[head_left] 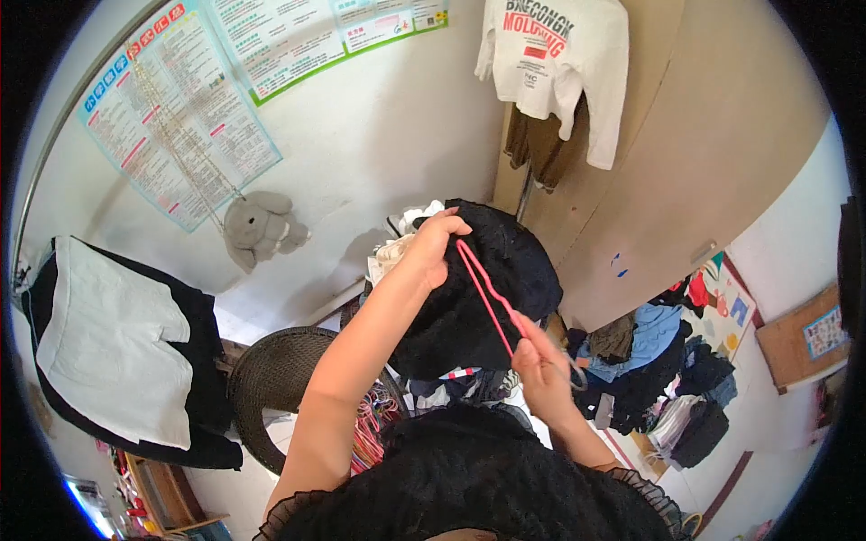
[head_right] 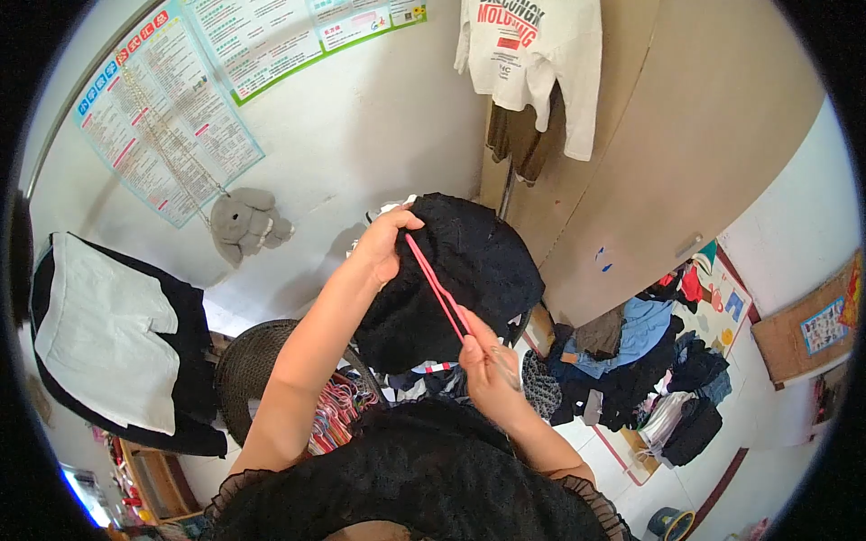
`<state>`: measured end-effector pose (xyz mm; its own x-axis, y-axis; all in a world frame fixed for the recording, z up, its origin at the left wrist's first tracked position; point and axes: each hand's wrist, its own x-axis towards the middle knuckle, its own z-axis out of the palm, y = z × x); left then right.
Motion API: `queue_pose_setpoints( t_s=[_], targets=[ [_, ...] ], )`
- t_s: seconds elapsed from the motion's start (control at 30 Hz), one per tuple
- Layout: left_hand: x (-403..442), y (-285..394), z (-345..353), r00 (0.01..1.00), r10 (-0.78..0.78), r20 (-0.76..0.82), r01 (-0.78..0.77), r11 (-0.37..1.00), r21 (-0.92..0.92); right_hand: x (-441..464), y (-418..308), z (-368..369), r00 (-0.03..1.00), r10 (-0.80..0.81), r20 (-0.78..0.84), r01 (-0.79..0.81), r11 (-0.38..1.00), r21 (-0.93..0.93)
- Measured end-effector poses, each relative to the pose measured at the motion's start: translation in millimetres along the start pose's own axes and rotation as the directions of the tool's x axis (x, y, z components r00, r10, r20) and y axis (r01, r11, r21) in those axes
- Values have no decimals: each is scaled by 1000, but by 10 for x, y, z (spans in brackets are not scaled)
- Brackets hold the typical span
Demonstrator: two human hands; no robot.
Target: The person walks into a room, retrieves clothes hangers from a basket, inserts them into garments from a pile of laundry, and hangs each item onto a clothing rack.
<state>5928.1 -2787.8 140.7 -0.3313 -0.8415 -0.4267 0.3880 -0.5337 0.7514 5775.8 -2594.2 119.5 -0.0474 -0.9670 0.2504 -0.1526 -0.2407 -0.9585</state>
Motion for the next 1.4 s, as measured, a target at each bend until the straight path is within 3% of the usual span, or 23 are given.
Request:
queue_pose_setpoints(
  t_s=[0.07,0.13,0.2,0.23,0.33,0.37,0.4,0.47,0.53,0.57,0.6,0.67,0.73,0.8,0.83,0.87,0.93,1.03,1.07,1.13,1.2,1.27,1.4],
  targets=[
    [-17,-68,141,951,304,60,-310,939,151,-19,135,37,999,31,-18,-31,999,-7],
    [3,-223,215,862,495,111,-486,743,460,-7,186,43,992,46,-119,-65,985,-162],
    [50,-348,212,708,665,237,-573,346,742,-18,165,7,981,125,-146,-146,979,-145],
    [26,-384,237,638,711,295,-579,191,793,-17,197,-14,981,124,-151,-144,980,-134],
    [-36,-396,309,599,718,355,-586,91,805,-32,309,-80,971,139,-196,-163,980,-113],
    [21,-415,266,519,743,422,-624,-8,781,-52,378,-123,965,126,-231,-161,977,-140],
    [51,-428,237,518,741,427,-626,-11,780,-65,436,-164,958,112,-265,-159,974,-163],
    [98,-431,199,443,632,637,-657,-255,710,-25,552,-191,944,124,-304,-192,960,-204],
    [162,-589,206,461,602,652,-573,-360,737,62,637,-196,918,-242,-315,37,842,-538],
    [190,-682,220,450,585,675,-582,-381,718,33,555,-140,935,-4,-353,-144,909,-392],
    [177,-758,256,444,568,693,-588,-399,704,41,548,-98,944,-72,-322,-73,906,-418],
    [82,-896,397,405,532,744,-595,-465,656,116,419,21,945,-42,-324,-95,914,-395],
    [-25,-835,515,382,578,721,-590,-448,672,215,622,38,932,-84,-354,-73,910,-408],
    [-91,-796,531,351,643,681,-582,-420,696,351,729,-52,907,-80,-413,14,987,-160],
    [-163,-778,515,402,667,628,-571,-353,741,394,667,-112,895,1,-446,5,1000,12],
    [-180,-777,436,527,624,577,-546,-272,793,425,569,-175,876,91,-474,-6,984,177],
    [-135,-889,285,668,624,406,-437,-114,892,504,279,-353,842,210,-497,-13,929,370],
    [-137,-1126,66,808,511,294,-344,3,939,713,87,-568,813,333,-479,58,771,634],
    [-170,-1218,55,853,459,249,-317,75,946,787,83,-571,812,333,-480,57,772,633],
    [-401,-1329,185,818,461,345,-390,2,921,923,125,-488,812,323,-486,124,718,685],
    [-480,-1490,227,806,448,387,-450,38,892,1026,252,-294,775,294,-559,149,776,613],
    [-517,-1458,195,807,453,380,-459,77,885,1041,407,-220,801,174,-572,176,846,504],
    [-540,-1422,70,850,400,342,-423,133,896,1019,551,-171,798,214,-563,139,844,518]
  ],
)
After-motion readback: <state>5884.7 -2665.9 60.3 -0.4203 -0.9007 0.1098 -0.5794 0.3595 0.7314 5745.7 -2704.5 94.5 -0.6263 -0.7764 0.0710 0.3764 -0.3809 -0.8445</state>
